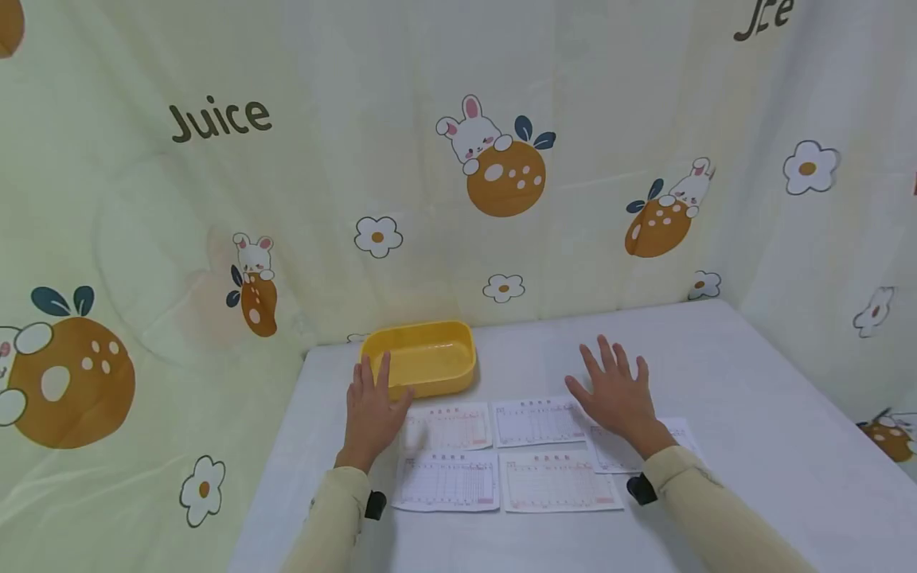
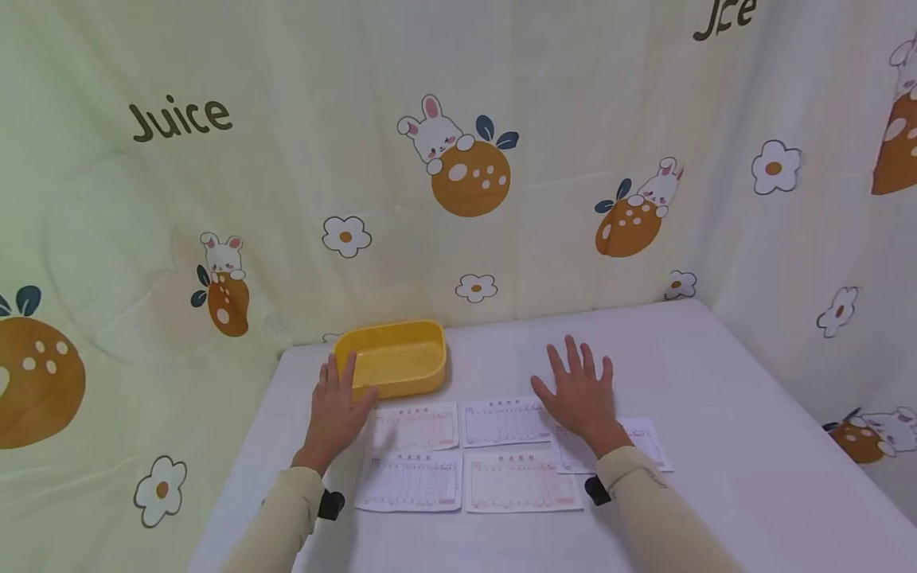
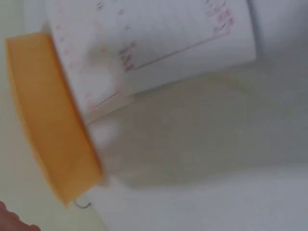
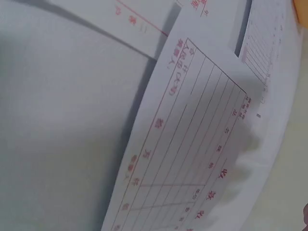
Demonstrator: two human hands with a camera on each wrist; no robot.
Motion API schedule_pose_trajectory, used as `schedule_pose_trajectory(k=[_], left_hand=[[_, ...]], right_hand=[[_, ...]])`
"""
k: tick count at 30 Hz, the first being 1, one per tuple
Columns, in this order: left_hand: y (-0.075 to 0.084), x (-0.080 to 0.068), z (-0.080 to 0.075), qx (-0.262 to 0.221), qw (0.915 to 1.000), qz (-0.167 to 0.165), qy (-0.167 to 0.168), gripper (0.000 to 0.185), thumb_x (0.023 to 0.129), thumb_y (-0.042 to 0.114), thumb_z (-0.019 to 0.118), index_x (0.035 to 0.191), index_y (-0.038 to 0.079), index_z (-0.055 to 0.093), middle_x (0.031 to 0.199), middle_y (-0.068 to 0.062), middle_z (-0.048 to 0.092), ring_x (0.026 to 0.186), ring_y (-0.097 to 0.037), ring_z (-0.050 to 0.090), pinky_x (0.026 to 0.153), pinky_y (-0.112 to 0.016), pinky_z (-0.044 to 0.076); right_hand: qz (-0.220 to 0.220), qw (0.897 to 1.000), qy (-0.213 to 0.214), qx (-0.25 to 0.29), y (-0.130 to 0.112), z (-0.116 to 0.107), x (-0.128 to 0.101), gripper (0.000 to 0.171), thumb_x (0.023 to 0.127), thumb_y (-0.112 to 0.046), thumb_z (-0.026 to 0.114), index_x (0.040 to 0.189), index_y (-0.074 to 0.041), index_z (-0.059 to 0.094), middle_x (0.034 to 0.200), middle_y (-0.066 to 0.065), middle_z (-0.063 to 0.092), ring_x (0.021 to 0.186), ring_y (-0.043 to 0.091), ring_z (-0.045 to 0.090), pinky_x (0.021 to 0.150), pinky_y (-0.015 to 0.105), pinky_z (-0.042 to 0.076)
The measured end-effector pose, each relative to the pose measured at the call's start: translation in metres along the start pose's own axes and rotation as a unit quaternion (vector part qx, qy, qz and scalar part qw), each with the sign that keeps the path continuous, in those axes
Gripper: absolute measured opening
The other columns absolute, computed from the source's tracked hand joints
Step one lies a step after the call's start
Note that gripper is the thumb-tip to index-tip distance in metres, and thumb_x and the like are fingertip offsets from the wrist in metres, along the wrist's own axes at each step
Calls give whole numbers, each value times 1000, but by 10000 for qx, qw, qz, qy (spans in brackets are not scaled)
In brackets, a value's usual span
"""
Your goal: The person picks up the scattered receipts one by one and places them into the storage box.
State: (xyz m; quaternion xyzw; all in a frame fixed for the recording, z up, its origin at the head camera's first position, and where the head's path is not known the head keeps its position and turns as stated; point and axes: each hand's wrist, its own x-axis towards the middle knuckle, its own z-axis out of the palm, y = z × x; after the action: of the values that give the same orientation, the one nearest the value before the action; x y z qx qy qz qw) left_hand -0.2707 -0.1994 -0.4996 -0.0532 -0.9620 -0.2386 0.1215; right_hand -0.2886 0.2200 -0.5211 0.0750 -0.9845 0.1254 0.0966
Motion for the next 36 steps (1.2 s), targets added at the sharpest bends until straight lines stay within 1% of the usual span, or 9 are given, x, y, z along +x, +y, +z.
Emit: schedule_pose_trajectory(k=[2, 9, 13, 15, 18, 23, 29, 32, 36], left_hand=[[-3, 2, -11, -254, 9997, -14, 2, 84, 107, 44, 60, 172, 10, 20, 175, -29, 4, 161, -50, 4, 126, -68, 9], [-22, 13, -46, -475, 9984, -285, 112, 89, 107, 43, 60, 173, 12, 9, 177, -25, 1, 162, -46, -1, 126, -67, 4], [-32, 17, -56, -627, 9974, -296, 218, 90, 107, 42, 62, 173, 10, 9, 177, -25, 3, 162, -48, 0, 125, -70, 5], [-36, 18, -59, -663, 9970, -345, 174, 91, 107, 42, 62, 173, 10, 8, 177, -25, 3, 161, -48, 0, 125, -70, 5], [-42, 21, -60, -619, 9971, -445, 53, 93, 107, 43, 63, 173, 9, 7, 177, -25, 4, 162, -47, 0, 125, -69, 7], [-46, 33, -61, -569, 9971, -508, -50, 96, 106, 45, 64, 173, 9, 5, 177, -25, 5, 162, -47, 1, 125, -69, 9], [-47, 45, -50, -606, 9950, -745, -270, 96, 106, 46, 65, 173, 11, 6, 177, -23, 5, 162, -47, 2, 124, -70, 10], [-48, 46, -44, -606, 9931, -904, -435, 97, 105, 47, 66, 173, 11, 8, 177, -24, 5, 161, -48, 2, 124, -71, 11], [-52, 46, -39, -594, 9924, -953, -512, 95, 105, 46, 65, 172, 7, 11, 175, -28, 8, 160, -51, 5, 123, -72, 11]], right_hand=[[2, 10000, 44, 55, 2, -2, -2, 79, 109, -52, 52, 166, -1, 33, 173, 31, 15, 157, 54, 14, 119, 78, 5], [-49, 9987, 307, 407, 14, -9, -19, 77, 109, -51, 51, 165, 1, 34, 172, 32, 18, 156, 54, 15, 118, 78, 4], [-85, 9976, 457, 511, 22, -11, -35, 77, 109, -50, 54, 163, 2, 37, 170, 33, 21, 154, 55, 17, 117, 79, 6], [-101, 9973, 522, 499, 26, -11, -44, 75, 108, -48, 56, 161, 2, 40, 169, 34, 24, 153, 56, 20, 117, 79, 8], [-121, 9972, 594, 445, 32, -10, -54, 74, 108, -48, 58, 160, 3, 42, 167, 35, 26, 151, 57, 23, 115, 80, 9], [-84, 9968, 692, 379, 40, -11, -65, 74, 109, -49, 56, 159, 3, 43, 166, 36, 28, 150, 57, 24, 115, 81, 9], [-107, 9962, 747, 432, 50, -16, -85, 74, 109, -49, 56, 161, 1, 40, 168, 34, 26, 153, 55, 22, 116, 80, 6], [-191, 9960, 781, 400, 55, -20, -97, 73, 109, -48, 57, 161, 0, 40, 169, 32, 27, 154, 53, 22, 117, 79, 6], [-312, 9953, 876, 272, 60, -26, -111, 73, 109, -46, 59, 163, -2, 38, 171, 29, 25, 158, 49, 18, 121, 75, 0]])
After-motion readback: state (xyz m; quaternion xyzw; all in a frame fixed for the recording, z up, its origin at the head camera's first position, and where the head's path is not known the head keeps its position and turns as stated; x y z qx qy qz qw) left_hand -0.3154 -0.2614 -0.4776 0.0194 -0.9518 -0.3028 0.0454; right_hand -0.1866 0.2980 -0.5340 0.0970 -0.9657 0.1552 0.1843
